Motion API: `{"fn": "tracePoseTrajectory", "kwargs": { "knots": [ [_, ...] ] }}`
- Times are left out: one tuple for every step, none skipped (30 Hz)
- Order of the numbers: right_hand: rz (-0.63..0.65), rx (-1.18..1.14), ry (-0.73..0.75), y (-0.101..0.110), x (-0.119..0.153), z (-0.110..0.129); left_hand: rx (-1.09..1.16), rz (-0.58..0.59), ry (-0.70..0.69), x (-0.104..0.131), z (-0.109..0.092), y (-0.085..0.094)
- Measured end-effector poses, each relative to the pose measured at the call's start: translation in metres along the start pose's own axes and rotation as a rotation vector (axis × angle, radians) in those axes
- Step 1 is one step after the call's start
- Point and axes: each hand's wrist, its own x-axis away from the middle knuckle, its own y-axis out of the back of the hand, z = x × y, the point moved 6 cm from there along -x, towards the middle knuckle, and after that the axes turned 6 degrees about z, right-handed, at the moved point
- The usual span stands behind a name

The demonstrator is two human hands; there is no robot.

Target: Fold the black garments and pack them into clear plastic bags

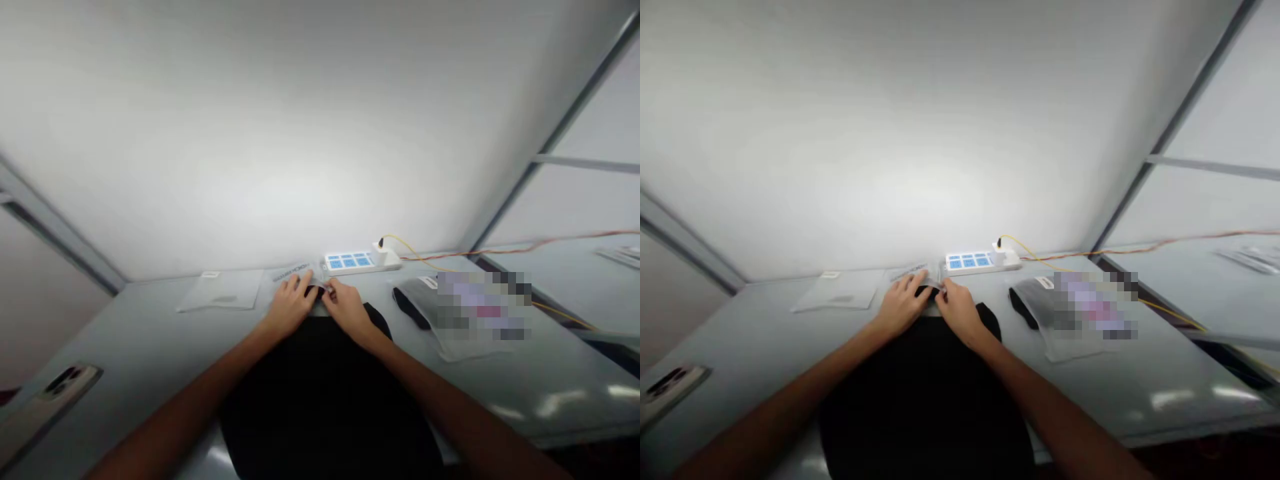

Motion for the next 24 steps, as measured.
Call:
{"fn": "tracePoseTrajectory", "kwargs": {
  "knots": [
    [0.003,0.012,0.003,0.001,0.000,-0.002,0.021,-0.007,-0.080,0.005,-0.003,0.003],
    [0.010,0.023,0.010,0.002,0.000,-0.002,0.046,-0.020,-0.138,0.010,-0.003,0.005],
    [0.021,0.034,0.020,0.002,-0.001,-0.003,0.075,-0.029,-0.158,0.014,-0.001,0.007],
    [0.036,0.044,0.033,0.002,-0.001,-0.002,0.102,-0.030,-0.140,0.016,0.003,0.008],
    [0.053,0.053,0.048,0.001,-0.001,-0.001,0.126,-0.022,-0.093,0.017,0.009,0.008],
    [0.070,0.062,0.064,-0.001,-0.002,0.000,0.143,-0.005,-0.037,0.015,0.015,0.007],
    [0.086,0.071,0.078,-0.002,-0.002,0.001,0.152,0.022,0.015,0.013,0.019,0.005],
    [0.100,0.080,0.087,-0.004,-0.002,0.002,0.152,0.053,0.049,0.009,0.022,0.004],
    [0.109,0.090,0.093,-0.005,-0.003,0.002,0.150,0.084,0.069,0.005,0.023,0.003],
    [0.115,0.101,0.095,-0.006,-0.004,0.002,0.148,0.104,0.090,0.000,0.022,0.002],
    [0.118,0.112,0.094,-0.006,-0.004,0.002,0.145,0.121,0.122,-0.004,0.022,0.001],
    [0.120,0.123,0.092,-0.007,-0.004,0.002,0.142,0.136,0.163,-0.008,0.022,0.000],
    [0.124,0.133,0.091,-0.007,-0.004,0.002,0.138,0.146,0.208,-0.012,0.021,-0.002],
    [0.132,0.141,0.091,-0.007,-0.003,0.003,0.134,0.155,0.252,-0.014,0.021,-0.003],
    [0.142,0.148,0.093,-0.008,-0.002,0.005,0.131,0.162,0.288,-0.016,0.020,-0.005],
    [0.152,0.153,0.094,-0.008,-0.001,0.006,0.129,0.168,0.314,-0.017,0.020,-0.008],
    [0.160,0.158,0.093,-0.009,0.001,0.008,0.128,0.174,0.326,-0.017,0.019,-0.010],
    [0.164,0.163,0.088,-0.009,0.003,0.009,0.130,0.179,0.325,-0.017,0.019,-0.011],
    [0.163,0.169,0.078,-0.010,0.004,0.010,0.137,0.184,0.308,-0.017,0.020,-0.012],
    [0.158,0.176,0.064,-0.010,0.005,0.011,0.149,0.191,0.274,-0.016,0.020,-0.012],
    [0.151,0.184,0.048,-0.009,0.005,0.010,0.168,0.198,0.223,-0.015,0.021,-0.011],
    [0.144,0.193,0.032,-0.009,0.005,0.010,0.192,0.207,0.161,-0.013,0.023,-0.009],
    [0.139,0.201,0.019,-0.009,0.005,0.009,0.220,0.216,0.095,-0.011,0.025,-0.005],
    [0.135,0.209,0.009,-0.009,0.005,0.008,0.248,0.225,0.028,-0.008,0.027,-0.001]
  ]
}}
